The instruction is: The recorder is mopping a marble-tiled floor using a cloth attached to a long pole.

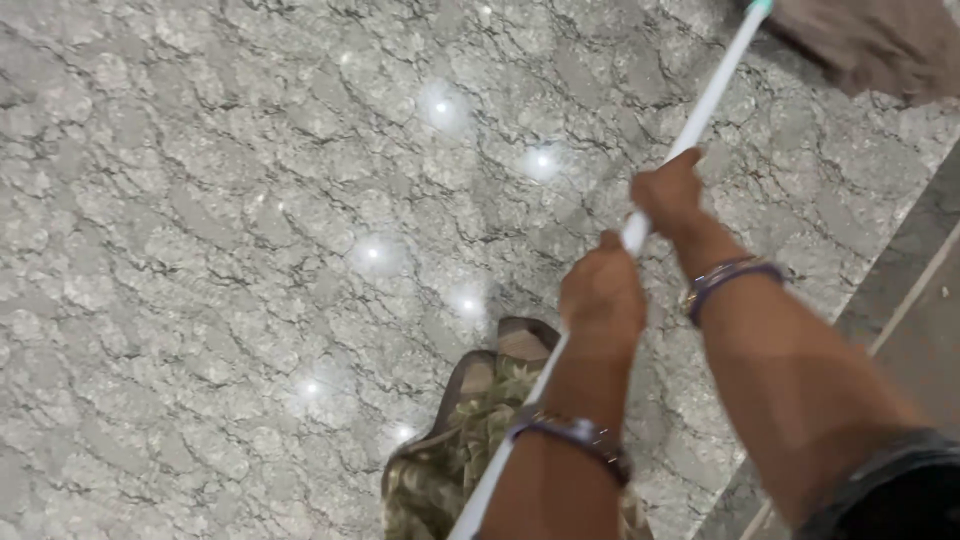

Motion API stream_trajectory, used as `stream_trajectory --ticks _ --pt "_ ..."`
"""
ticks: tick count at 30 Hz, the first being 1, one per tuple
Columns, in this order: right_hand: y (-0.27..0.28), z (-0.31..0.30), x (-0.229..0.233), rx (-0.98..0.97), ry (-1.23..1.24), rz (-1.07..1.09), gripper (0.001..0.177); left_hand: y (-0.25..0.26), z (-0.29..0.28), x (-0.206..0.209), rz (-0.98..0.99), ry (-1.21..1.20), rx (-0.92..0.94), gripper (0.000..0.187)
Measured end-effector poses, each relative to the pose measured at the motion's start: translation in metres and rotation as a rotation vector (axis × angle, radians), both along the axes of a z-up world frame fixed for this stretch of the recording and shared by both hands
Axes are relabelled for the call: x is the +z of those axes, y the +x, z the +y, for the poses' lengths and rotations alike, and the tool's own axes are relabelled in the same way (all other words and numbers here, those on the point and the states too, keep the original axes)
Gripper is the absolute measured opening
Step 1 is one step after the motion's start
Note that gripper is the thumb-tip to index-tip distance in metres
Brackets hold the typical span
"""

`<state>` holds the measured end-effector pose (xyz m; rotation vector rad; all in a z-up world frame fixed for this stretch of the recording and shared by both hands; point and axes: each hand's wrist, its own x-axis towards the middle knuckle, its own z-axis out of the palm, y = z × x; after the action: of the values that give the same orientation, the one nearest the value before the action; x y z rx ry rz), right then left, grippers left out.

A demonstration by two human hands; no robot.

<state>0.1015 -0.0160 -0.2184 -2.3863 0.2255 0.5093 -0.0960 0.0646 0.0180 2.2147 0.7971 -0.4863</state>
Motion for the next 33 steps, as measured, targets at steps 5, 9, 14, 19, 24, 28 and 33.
stream_trajectory --ticks 5,9,14,19,24,28,33 --pt "-0.132 0.081 0.134 -0.044 0.010 0.165 0.097 -0.085 0.043 0.010 0.065 0.062 -0.074 0.034" --pt "-0.212 0.125 0.140 -0.031 0.040 0.204 0.101 -0.163 0.082 0.021 0.158 0.076 -0.042 0.038" --pt "-0.333 0.170 0.114 0.055 0.036 0.140 0.106 -0.275 0.122 0.061 0.280 0.072 -0.025 0.053" --pt "-0.403 0.190 0.153 0.144 -0.054 0.217 0.112 -0.333 0.130 0.070 0.391 0.034 -0.021 0.055" --pt "-0.369 0.188 0.100 0.011 -0.008 0.129 0.106 -0.305 0.128 0.052 0.416 0.005 0.046 0.050" --pt "-0.299 0.193 0.093 -0.045 -0.097 0.249 0.072 -0.249 0.130 0.026 0.424 0.010 0.014 0.050" --pt "-0.189 0.204 0.141 -0.134 0.099 0.226 0.056 -0.137 0.144 0.035 0.274 -0.003 0.024 0.048"
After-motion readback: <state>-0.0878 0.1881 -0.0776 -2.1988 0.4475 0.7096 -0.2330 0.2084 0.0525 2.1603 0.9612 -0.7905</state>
